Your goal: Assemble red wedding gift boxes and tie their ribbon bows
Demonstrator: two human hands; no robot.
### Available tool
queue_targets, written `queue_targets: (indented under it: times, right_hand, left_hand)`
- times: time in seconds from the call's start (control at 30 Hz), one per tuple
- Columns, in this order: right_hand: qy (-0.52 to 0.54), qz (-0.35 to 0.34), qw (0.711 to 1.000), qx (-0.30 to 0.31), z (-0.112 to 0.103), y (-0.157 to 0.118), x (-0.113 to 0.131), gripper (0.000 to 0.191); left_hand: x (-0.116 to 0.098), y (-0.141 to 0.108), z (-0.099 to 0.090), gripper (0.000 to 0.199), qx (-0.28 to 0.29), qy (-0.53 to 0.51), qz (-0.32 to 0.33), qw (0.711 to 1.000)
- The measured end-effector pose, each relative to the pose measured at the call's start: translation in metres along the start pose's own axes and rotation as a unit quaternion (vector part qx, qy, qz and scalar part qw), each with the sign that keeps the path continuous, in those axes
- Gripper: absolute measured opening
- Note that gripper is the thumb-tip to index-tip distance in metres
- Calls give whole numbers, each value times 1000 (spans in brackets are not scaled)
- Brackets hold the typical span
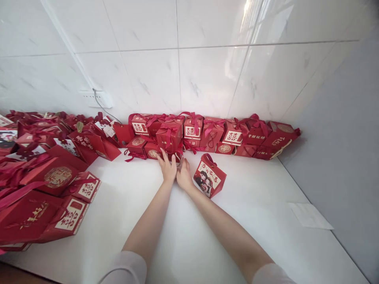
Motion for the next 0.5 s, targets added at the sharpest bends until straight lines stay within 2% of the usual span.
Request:
queue_targets:
  times: [0.1,0.17,0.2,0.23,0.27,0.3,0.33,0.37,0.4,0.43,0.47,0.5]
  right_hand:
    - [-21,-45,992,112,-35,-38,28,44]
    - [-35,-77,986,141,-74,-56,52,33]
    - [-74,-115,981,141,-95,-63,66,30]
    - [-119,-132,979,95,-119,-66,76,29]
    - [-170,-130,977,22,-144,-66,83,30]
    - [-234,-102,966,-45,-166,-66,86,34]
    - [-307,-51,947,-79,-183,-65,82,40]
    - [-363,12,930,-59,-194,-63,73,40]
    - [-391,64,918,1,-199,-62,62,31]
    - [-388,66,918,37,-202,-60,55,17]
    - [-383,59,920,58,-204,-59,49,11]
    - [-375,47,923,77,-205,-59,45,12]
  left_hand:
    - [-9,-3,-8,78,-36,-8,6,999]
    - [-25,-8,-20,74,-97,-19,37,994]
    - [-37,-10,-28,70,-133,-28,70,988]
    - [-52,-13,-34,66,-155,-39,109,981]
    - [-67,-15,-37,61,-151,-51,148,976]
    - [-82,-17,-38,55,-115,-64,182,974]
    - [-96,-18,-34,49,-48,-77,208,974]
    - [-109,-20,-29,42,36,-90,224,970]
    - [-120,-22,-23,38,122,-100,226,961]
    - [-127,-26,-17,36,202,-110,214,949]
    - [-132,-29,-13,38,268,-122,192,936]
    - [-135,-33,-9,41,320,-134,164,924]
Point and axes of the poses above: each hand's wrist, its own y-axis towards the middle knuckle, its own z-axis out of the palm, x = y × z, the point moved 5 cm from there along y, towards the middle knuckle, and after that the axes turned 2 degrees about -y, right-handed, at the moved point
